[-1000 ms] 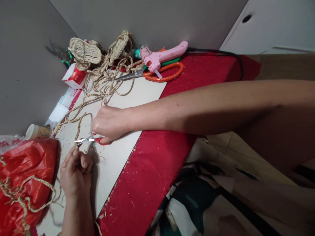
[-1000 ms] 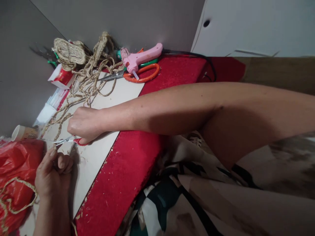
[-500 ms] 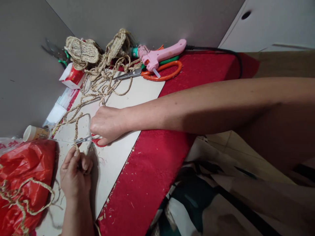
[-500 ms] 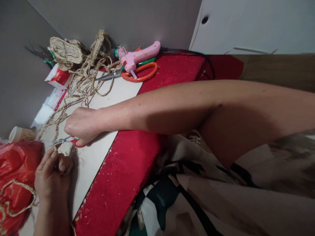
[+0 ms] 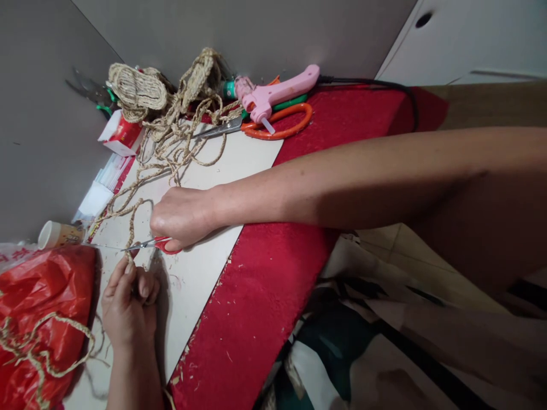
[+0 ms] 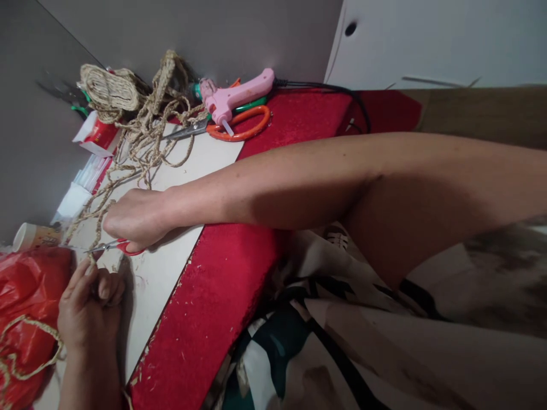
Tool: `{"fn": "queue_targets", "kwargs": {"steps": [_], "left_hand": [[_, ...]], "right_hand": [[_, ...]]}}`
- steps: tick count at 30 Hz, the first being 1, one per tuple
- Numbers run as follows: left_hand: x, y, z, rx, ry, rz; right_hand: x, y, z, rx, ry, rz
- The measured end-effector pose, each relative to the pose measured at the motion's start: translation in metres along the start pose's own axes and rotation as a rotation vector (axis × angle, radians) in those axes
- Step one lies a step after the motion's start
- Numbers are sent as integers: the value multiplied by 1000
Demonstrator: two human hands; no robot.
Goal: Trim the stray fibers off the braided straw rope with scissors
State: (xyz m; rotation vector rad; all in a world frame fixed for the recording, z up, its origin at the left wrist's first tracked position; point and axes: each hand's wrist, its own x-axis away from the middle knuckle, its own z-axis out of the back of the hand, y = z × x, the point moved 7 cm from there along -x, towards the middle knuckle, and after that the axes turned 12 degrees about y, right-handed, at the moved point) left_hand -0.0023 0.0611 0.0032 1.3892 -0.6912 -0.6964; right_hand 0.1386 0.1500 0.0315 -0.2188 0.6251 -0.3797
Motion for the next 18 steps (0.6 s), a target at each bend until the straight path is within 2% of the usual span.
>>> {"fn": "queue_targets", "kwargs": {"steps": [11, 18], "left_hand": [[4, 3, -5, 15, -11, -11], [2, 0, -3, -18, -10, 1]], "right_hand": [[5, -3, 8, -25, 52, -25], [3, -4, 7, -28, 30, -39]]}}
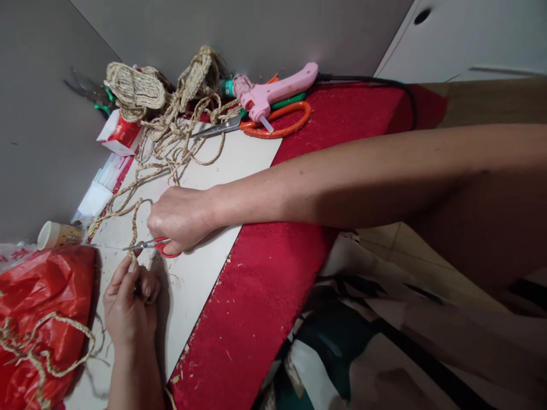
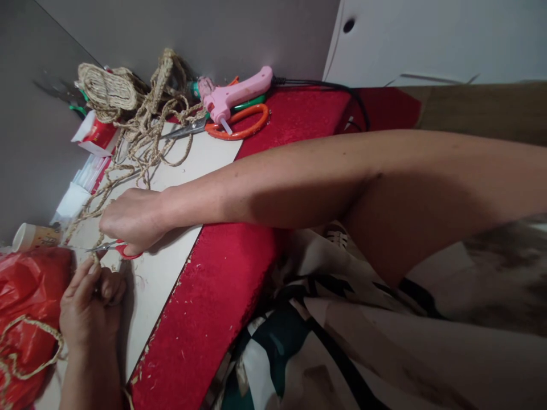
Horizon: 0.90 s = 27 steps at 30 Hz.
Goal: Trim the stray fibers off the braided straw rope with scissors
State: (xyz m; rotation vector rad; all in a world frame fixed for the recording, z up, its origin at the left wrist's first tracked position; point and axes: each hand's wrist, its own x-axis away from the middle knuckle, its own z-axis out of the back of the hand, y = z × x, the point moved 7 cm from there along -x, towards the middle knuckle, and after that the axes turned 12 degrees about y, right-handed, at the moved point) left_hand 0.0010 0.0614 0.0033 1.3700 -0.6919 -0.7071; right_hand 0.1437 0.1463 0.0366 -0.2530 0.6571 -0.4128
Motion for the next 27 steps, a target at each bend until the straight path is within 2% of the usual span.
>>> {"fn": "queue_targets", "kwargs": {"steps": [8, 15, 20, 25, 27], "left_hand": [[2, 3, -3, -13, -15, -10], [-1, 4, -2, 56, -40, 47], [-5, 5, 2, 107, -29, 31], [-4, 4, 2, 32, -21, -8], [-2, 4, 2, 9, -6, -32]], "right_hand": [[-2, 7, -4, 24, -2, 9], [0, 12, 10, -5, 13, -49], [-1, 9, 12, -22, 43, 15], [-2, 6, 4, 34, 111, 101], [-1, 5, 3, 39, 89, 94]]}}
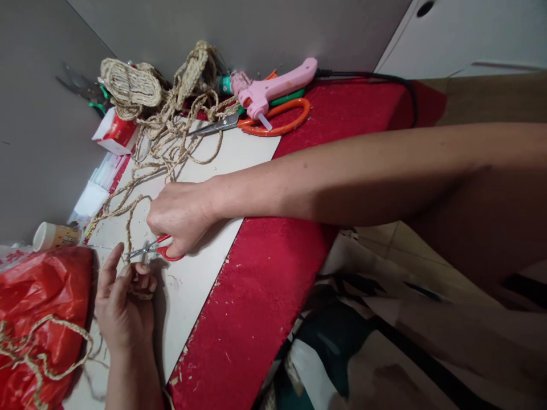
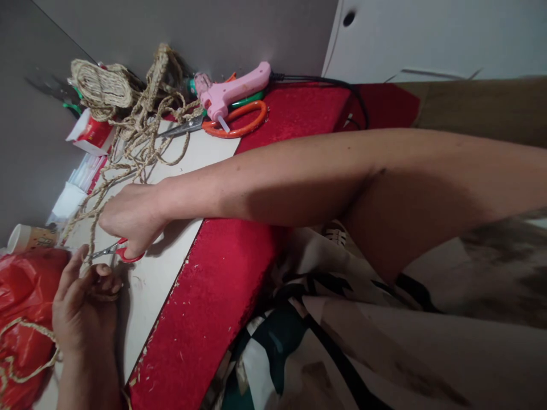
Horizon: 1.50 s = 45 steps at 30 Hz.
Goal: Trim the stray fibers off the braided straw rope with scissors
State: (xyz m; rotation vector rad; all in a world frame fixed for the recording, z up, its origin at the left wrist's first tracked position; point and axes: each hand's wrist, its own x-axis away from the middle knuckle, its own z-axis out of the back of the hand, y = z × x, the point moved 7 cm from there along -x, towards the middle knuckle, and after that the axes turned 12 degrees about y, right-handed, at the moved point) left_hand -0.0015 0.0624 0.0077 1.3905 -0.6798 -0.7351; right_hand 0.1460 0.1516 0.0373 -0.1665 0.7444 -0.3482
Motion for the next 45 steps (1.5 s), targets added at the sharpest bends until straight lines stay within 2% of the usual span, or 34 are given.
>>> {"fn": "queue_targets", "kwargs": {"steps": [3, 8, 12, 18, 23, 28, 30, 36, 45], "left_hand": [[4, 3, 1, -46, 41, -83], [11, 12, 4, -239, 94, -302], [11, 13, 7, -308, 149, -362], [9, 12, 5, -305, 176, -367], [10, 10, 1, -240, 97, -348], [8, 8, 1, -153, 46, -329], [8, 8, 1, -156, 49, -326], [7, 9, 5, -200, 109, -339], [9, 8, 2, -261, 106, -339]], "right_hand": [[1, -1, -2, -24, -70, -18], [-1, 3, 4, -137, 39, -81], [3, -4, 1, -102, -89, -41], [5, -7, 3, -54, -170, -12], [2, 11, 4, -131, -97, -189], [3, 19, 9, -259, -134, -280], [2, 19, 13, -268, -142, -267], [5, 7, 12, -163, -241, -92], [9, 1, 0, -139, -297, -90]]}}
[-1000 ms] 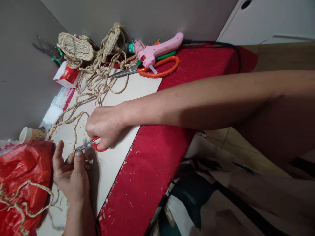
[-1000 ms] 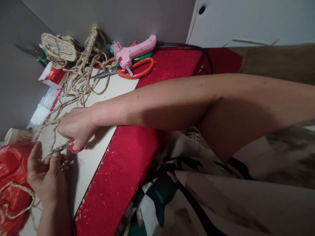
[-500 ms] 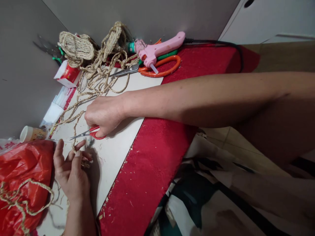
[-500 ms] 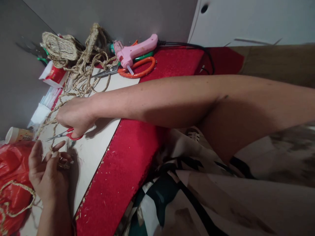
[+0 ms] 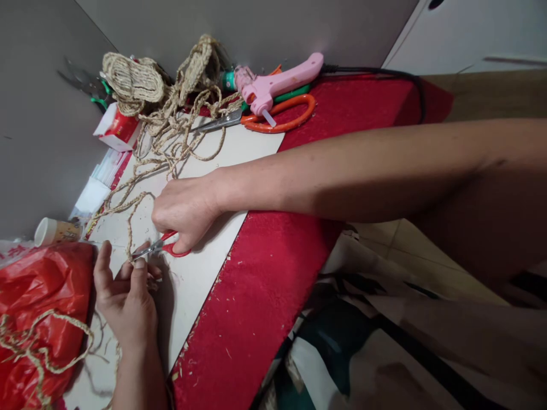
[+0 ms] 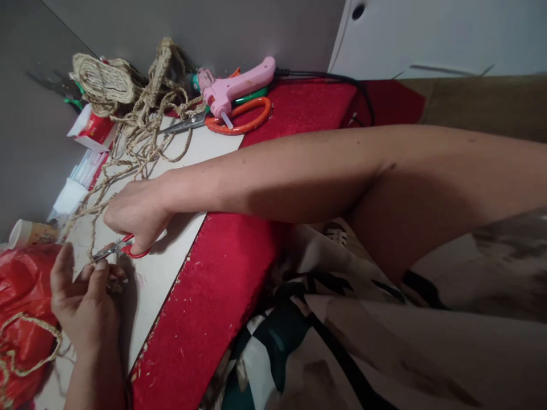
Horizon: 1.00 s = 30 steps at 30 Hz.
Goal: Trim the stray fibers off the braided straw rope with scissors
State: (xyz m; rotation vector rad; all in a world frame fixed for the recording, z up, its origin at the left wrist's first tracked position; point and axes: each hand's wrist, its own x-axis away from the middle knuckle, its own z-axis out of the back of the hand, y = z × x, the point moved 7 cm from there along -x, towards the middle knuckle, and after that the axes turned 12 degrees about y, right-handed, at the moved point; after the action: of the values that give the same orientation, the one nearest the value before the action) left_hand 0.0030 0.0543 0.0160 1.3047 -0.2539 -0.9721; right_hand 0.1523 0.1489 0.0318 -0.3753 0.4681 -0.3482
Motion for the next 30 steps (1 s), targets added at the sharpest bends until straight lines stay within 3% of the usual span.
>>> {"fn": "queue_targets", "kwargs": {"steps": [7, 13, 20, 24, 27, 30], "left_hand": [[2, 1, -2, 36, -7, 22], [0, 1, -1, 43, -15, 4], [-3, -6, 4, 96, 86, 126], [-4, -8, 5, 61, 73, 131], [-4, -8, 4, 91, 45, 146], [-4, -6, 4, 95, 52, 135]], "right_hand": [[1, -3, -5, 69, -14, 13], [-4, -1, -5, 106, 52, 34], [-8, 21, 14, -50, 194, -136], [-9, 29, 20, -117, 270, -203], [-8, 27, 21, -96, 261, -175], [-6, 17, 18, -15, 167, -76]]}}
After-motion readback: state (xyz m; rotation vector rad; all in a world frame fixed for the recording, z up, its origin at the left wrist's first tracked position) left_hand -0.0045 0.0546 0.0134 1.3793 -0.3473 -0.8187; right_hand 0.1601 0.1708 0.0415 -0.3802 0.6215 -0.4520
